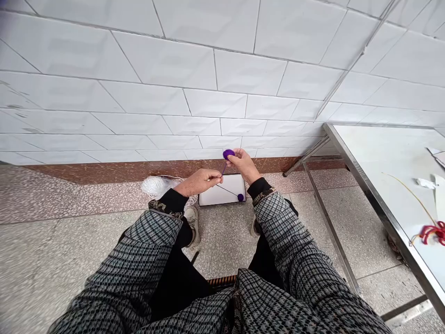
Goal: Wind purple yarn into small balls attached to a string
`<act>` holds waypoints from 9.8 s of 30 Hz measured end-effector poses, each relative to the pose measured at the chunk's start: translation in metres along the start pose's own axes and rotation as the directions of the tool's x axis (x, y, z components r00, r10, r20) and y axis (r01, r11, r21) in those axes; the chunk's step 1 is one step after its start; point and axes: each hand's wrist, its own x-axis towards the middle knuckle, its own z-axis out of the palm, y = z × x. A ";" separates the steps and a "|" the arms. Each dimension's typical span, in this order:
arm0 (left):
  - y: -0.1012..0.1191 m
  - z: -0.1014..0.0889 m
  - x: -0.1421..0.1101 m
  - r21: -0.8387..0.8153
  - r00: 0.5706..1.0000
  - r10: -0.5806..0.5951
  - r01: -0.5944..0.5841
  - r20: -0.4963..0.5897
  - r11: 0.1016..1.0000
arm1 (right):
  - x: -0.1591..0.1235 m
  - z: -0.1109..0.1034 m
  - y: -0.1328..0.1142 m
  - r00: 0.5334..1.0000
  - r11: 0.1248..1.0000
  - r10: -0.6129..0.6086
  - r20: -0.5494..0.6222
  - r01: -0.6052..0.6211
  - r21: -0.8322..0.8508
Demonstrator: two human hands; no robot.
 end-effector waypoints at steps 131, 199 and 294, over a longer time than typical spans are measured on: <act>-0.009 -0.011 -0.004 -0.090 0.985 -0.164 0.158 -0.057 0.983 | -0.015 -0.004 -0.014 0.916 0.985 0.104 0.389 -0.150 0.090; 0.016 -0.008 -0.005 -0.133 0.998 0.016 -0.009 0.055 0.991 | 0.001 -0.003 0.005 0.995 0.983 -0.005 -0.102 -0.014 -0.182; -0.006 -0.006 0.000 -0.141 0.977 -0.168 0.149 -0.130 0.979 | -0.013 -0.006 -0.012 0.928 0.980 -0.008 0.372 -0.068 0.189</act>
